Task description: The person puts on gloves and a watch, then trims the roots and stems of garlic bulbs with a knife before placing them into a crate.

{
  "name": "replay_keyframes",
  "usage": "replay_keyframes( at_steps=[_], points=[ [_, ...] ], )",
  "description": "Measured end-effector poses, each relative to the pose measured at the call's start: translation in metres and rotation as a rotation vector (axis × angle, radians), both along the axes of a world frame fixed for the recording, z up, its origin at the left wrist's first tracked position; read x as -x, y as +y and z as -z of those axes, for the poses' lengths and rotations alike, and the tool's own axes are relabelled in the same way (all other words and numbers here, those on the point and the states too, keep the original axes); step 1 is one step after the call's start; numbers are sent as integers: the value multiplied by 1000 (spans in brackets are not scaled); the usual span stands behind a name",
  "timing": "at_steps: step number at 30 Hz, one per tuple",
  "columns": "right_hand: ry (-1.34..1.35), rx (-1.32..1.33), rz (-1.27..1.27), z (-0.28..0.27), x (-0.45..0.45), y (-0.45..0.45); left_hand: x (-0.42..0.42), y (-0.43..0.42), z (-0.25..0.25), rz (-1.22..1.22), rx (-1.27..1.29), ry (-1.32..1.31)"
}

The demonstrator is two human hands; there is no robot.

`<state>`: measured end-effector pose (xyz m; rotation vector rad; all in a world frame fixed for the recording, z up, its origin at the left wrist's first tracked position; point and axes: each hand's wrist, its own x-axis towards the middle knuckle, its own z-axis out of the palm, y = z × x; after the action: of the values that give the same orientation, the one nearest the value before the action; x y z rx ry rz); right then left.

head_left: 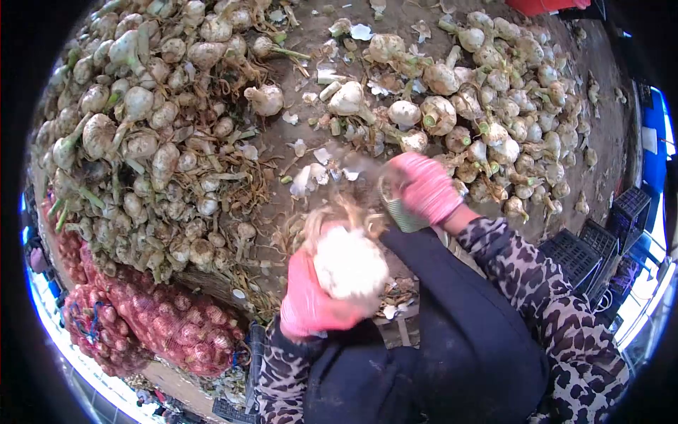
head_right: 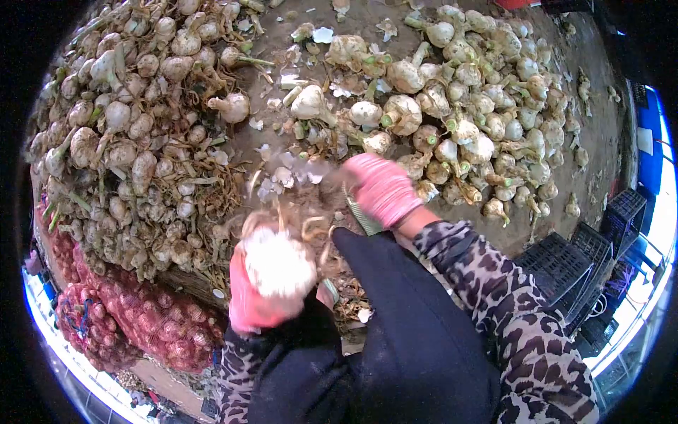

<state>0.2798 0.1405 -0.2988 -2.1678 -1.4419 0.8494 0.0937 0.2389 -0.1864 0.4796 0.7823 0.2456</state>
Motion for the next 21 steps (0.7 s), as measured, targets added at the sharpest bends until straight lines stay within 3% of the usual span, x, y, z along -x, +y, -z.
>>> replay_keyframes(
  at_steps=[2, 3, 4, 6, 8, 9, 10, 12, 13, 14, 17, 19, 21],
  points=[
    [264, -127, 413, -13, -1, 7, 6, 6, 10, -10, -118, 45],
    [585, 17, 549, -33, 0, 9, 10, 7, 18, 11, -214, 83],
    [580, 11, 551, -53, -2, 19, 10, 8, 26, 39, -313, 110],
    [1106, 459, 398, -77, -2, 33, 3, 0, 35, -47, -327, 84],
    [1063, 260, 243, -78, 17, 36, -1, -4, 41, -58, -440, 130],
    [999, 278, 219, -78, 18, 36, 1, 1, 38, 11, -618, 96],
    [999, 275, 209, -80, 20, 38, 4, 5, 42, 4, -625, 98],
    [1038, -25, 242, -86, 27, 39, 16, 8, 51, -300, -26, -157],
    [1227, 28, 255, -81, 30, 39, 22, 9, 50, -236, 11, -66],
    [1039, 36, 29, -78, 25, 39, 21, 10, 37, -274, 153, 84],
    [825, -130, -2, -77, 26, 44, 25, 17, 46, -41, -116, 166],
    [186, -173, -161, -85, 23, 49, 29, 13, 49, -49, -113, 180],
    [157, -219, -197, -74, 23, 46, 24, 9, 39, -89, -240, 197]
  ],
)
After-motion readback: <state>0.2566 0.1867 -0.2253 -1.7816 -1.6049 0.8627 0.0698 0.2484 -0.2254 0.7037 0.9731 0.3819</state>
